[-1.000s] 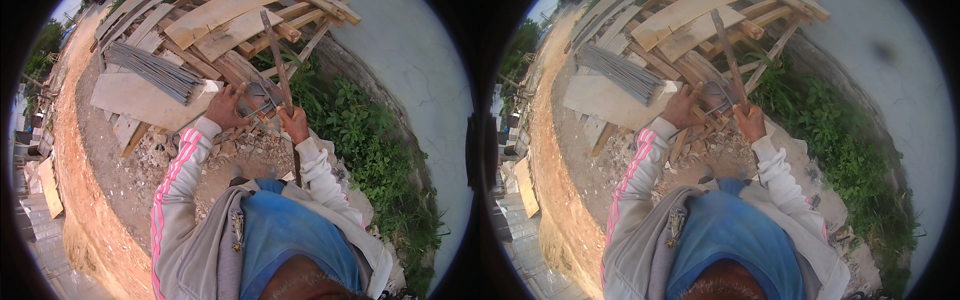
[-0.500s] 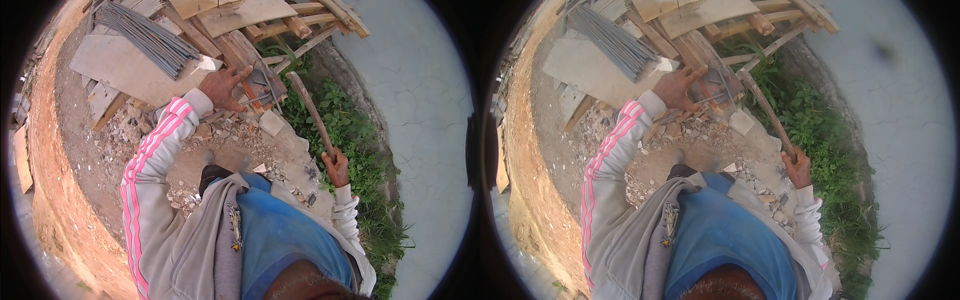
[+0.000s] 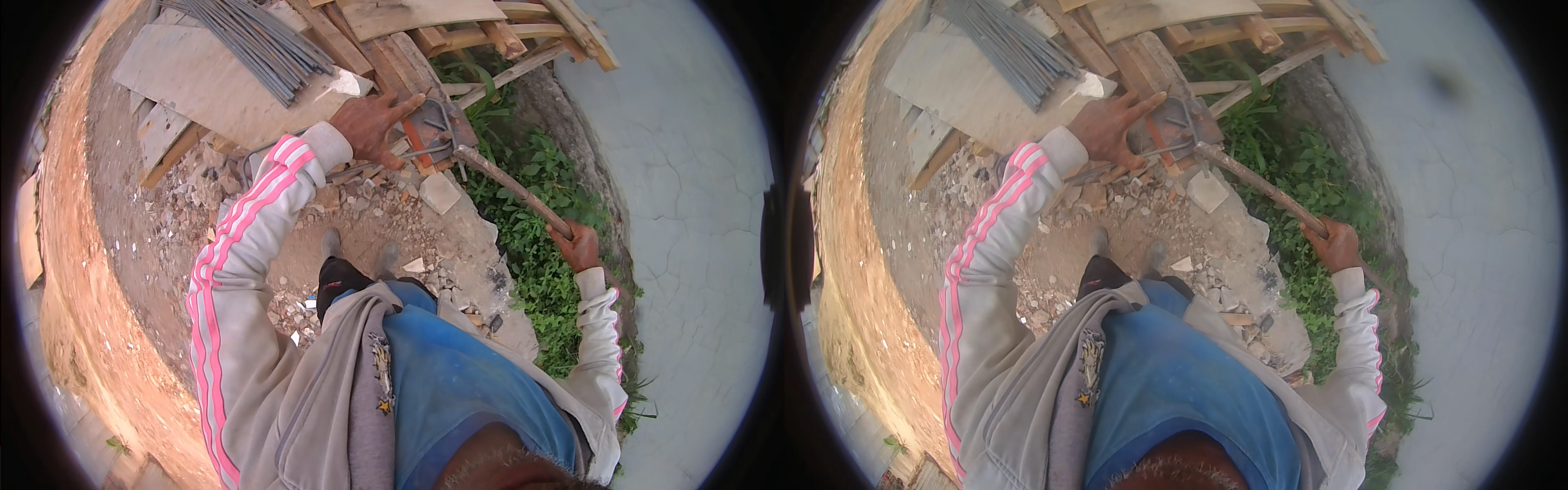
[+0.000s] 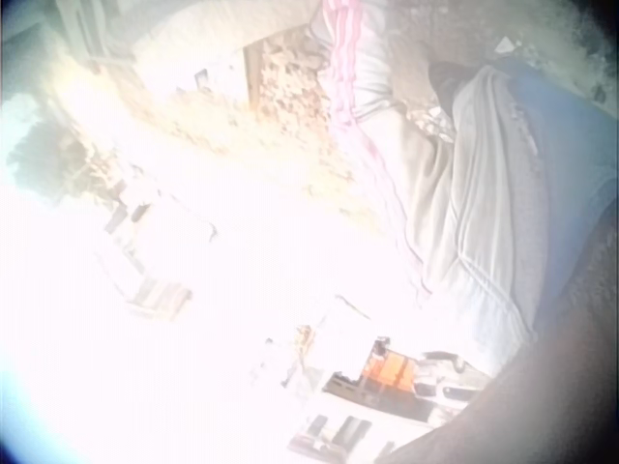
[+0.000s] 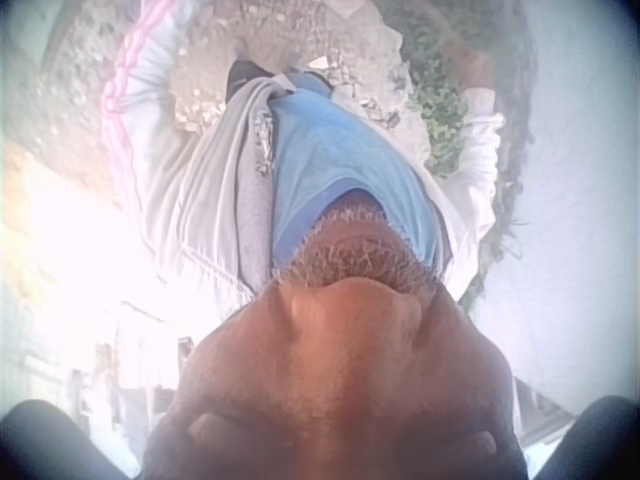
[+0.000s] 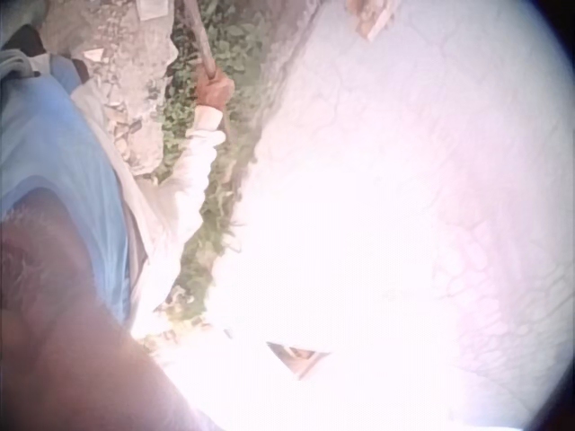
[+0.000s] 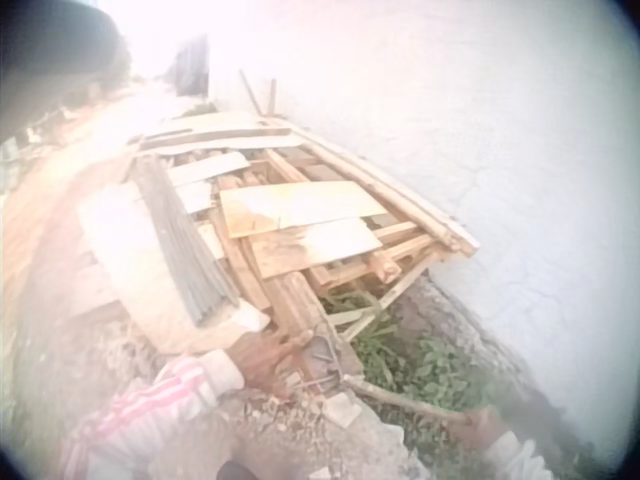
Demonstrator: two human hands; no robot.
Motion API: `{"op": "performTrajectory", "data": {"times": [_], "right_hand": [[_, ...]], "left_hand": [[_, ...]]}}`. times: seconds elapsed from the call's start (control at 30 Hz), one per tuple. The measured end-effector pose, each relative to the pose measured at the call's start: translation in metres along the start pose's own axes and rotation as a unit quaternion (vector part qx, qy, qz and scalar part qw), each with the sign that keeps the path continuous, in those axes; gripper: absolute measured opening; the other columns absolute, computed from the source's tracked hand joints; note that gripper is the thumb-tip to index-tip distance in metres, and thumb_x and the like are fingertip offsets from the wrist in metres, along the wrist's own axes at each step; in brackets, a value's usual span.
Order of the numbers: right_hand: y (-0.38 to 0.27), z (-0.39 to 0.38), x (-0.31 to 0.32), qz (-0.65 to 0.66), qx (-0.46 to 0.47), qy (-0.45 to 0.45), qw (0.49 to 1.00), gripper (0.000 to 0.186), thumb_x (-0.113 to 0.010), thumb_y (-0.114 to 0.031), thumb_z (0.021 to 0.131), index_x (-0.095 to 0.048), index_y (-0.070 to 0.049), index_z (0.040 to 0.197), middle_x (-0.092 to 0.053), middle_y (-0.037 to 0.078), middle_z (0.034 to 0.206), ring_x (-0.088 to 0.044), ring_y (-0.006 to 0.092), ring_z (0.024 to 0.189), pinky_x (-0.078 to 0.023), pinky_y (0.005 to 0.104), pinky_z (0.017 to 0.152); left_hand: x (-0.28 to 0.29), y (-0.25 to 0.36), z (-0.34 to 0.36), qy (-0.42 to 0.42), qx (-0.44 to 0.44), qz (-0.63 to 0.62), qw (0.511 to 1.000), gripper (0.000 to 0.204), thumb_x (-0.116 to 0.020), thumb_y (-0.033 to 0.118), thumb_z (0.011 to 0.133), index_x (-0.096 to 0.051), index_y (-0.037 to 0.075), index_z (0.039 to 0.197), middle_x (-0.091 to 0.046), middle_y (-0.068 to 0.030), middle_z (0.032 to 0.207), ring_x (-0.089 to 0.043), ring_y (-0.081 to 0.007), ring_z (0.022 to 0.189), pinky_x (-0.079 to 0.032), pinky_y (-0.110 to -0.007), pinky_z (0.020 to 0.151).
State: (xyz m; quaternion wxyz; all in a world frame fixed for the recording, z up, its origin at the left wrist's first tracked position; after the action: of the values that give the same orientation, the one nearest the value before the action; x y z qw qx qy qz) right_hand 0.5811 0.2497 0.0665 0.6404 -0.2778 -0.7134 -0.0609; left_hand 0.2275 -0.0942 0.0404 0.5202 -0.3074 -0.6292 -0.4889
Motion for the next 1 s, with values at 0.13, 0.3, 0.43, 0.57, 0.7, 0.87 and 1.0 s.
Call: {"op": "performTrajectory", "data": {"times": [0.13,0.3,0.43,0.57,0.7,0.87,1.0], "right_hand": [[0.005,0.022,0.008,-0.019,0.042,-0.002,0.999,0.037,-0.076,-0.042,0.085,-0.07,-0.006,0.078,-0.058,0.018,0.06,-0.06,0.0376,0.057,-0.046,0.0457,0.055],[0.017,0.043,0.011,-0.031,0.08,-0.001,0.996,0.033,-0.077,-0.037,0.082,-0.067,-0.007,0.075,-0.058,0.019,0.061,-0.061,0.0393,0.058,-0.046,0.0476,0.056],[0.02,0.053,0.014,-0.049,0.102,0.006,0.994,0.03,-0.077,-0.035,0.081,-0.067,-0.007,0.075,-0.06,0.019,0.063,-0.062,0.0402,0.06,-0.047,0.0488,0.057],[0.019,0.055,0.017,-0.067,0.111,0.011,0.991,0.03,-0.077,-0.035,0.08,-0.067,-0.007,0.076,-0.062,0.019,0.065,-0.063,0.0405,0.062,-0.047,0.0489,0.057],[0.025,0.048,0.007,-0.069,0.089,0.012,0.994,0.027,-0.077,-0.033,0.08,-0.067,-0.008,0.078,-0.062,0.018,0.066,-0.063,0.0402,0.064,-0.048,0.0483,0.058],[0.024,0.023,-0.022,-0.036,0.095,0.093,0.991,0.023,-0.077,-0.026,0.082,-0.065,-0.007,0.077,-0.058,0.018,0.063,-0.06,0.0375,0.058,-0.046,0.0447,0.055],[0.014,0.013,-0.022,-0.081,0.079,0.129,0.985,0.021,-0.076,-0.028,0.082,-0.068,-0.009,0.08,-0.06,0.017,0.065,-0.062,0.039,0.061,-0.048,0.0458,0.057]], "left_hand": [[0.004,0.003,0.001,-0.028,0.017,-0.006,0.999,0.117,-0.082,0.046,0.063,-0.022,0.018,0.16,-0.053,-0.0205,0.125,-0.064,-0.0399,0.105,-0.056,-0.048,0.083],[0.0,0.001,0.001,-0.028,0.024,-0.009,0.999,0.119,-0.084,0.045,0.062,-0.022,0.019,0.16,-0.053,-0.0189,0.129,-0.063,-0.0391,0.109,-0.057,-0.047,0.087],[-0.001,0.001,0.001,-0.025,0.027,-0.006,0.999,0.12,-0.085,0.043,0.062,-0.021,0.021,0.16,-0.052,-0.0187,0.131,-0.063,-0.0388,0.109,-0.057,-0.048,0.088],[0.0,0.003,0.002,-0.034,0.037,0.002,0.999,0.12,-0.086,0.042,0.061,-0.021,0.021,0.16,-0.052,-0.0191,0.131,-0.063,-0.0392,0.109,-0.057,-0.048,0.087],[0.001,0.007,0.002,-0.033,0.044,0.009,0.998,0.12,-0.086,0.041,0.06,-0.022,0.021,0.16,-0.052,-0.0195,0.131,-0.063,-0.0394,0.108,-0.058,-0.048,0.086],[-0.005,0.003,0.0,-0.006,0.031,0.014,0.999,0.118,-0.085,0.041,0.061,-0.024,0.019,0.159,-0.053,-0.0206,0.128,-0.063,-0.04,0.106,-0.057,-0.048,0.084],[-0.006,0.002,0.0,0.005,0.01,0.026,1.0,0.115,-0.083,0.041,0.062,-0.026,0.015,0.158,-0.054,-0.0216,0.126,-0.063,-0.0407,0.106,-0.057,-0.048,0.083]]}}
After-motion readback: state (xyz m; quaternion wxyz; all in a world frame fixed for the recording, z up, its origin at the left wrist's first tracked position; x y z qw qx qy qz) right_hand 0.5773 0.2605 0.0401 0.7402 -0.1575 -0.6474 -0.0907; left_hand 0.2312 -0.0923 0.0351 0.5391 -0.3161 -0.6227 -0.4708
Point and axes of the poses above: each hand's wrist, its own z-axis towards the middle knuckle, its own x-axis out of the back of the hand, y = z × x, the point moved 1 cm from there along z, towards the middle knuckle
